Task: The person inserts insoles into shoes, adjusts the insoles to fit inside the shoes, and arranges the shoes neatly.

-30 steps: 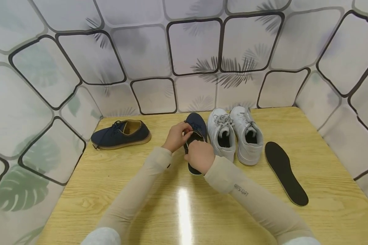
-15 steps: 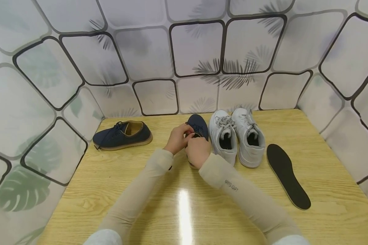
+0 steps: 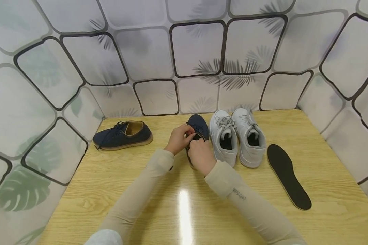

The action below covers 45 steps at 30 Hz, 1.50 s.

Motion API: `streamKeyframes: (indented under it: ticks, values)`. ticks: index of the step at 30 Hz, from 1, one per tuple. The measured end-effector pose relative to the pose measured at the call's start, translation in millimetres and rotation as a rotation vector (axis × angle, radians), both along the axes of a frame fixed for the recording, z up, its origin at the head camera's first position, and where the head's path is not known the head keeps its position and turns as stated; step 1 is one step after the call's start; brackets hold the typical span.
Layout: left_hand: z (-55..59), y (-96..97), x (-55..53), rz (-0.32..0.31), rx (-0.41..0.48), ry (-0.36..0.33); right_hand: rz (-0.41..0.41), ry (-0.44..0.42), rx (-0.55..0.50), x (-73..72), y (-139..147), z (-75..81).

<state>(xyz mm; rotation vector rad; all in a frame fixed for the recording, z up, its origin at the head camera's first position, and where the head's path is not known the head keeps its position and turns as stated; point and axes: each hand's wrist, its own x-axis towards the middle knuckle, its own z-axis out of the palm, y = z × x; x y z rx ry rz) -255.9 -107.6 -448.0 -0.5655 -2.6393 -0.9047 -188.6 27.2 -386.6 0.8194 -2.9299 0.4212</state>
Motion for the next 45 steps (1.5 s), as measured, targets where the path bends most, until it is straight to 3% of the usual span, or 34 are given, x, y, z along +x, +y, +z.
streamKeyframes:
  ticks: [6,10,14,22,26,32,35,38,45]
  values:
    - [0.9,2.0,0.7,0.009,0.002,-0.009,0.104,0.033,-0.080,-21.0,3,-11.8]
    - [1.7,2.4,0.2,0.013,0.000,-0.011,0.136,-0.045,-0.122,-31.4,4,-13.5]
    - [2.5,1.9,0.9,0.017,-0.010,-0.012,0.164,-0.154,-0.092,-34.6,6,-14.7]
    - [4.6,1.8,1.1,0.017,-0.014,-0.025,0.322,-0.187,0.009,-35.1,7,-16.4]
    - [3.4,2.6,0.4,0.020,-0.040,-0.035,0.305,-0.330,0.078,-39.0,7,-9.4]
    - [1.1,3.2,1.2,0.021,-0.050,-0.062,0.326,-0.421,0.068,-42.2,10,-2.2]
    - [0.7,3.4,2.0,0.028,-0.057,-0.060,0.326,-0.486,0.131,-43.8,10,-4.1]
    - [0.9,4.5,2.8,0.020,-0.069,-0.052,0.308,-0.505,0.191,-45.1,9,-6.4]
    - [0.1,7.1,3.3,0.025,-0.094,-0.059,0.284,-0.540,0.150,-48.3,10,-9.4]
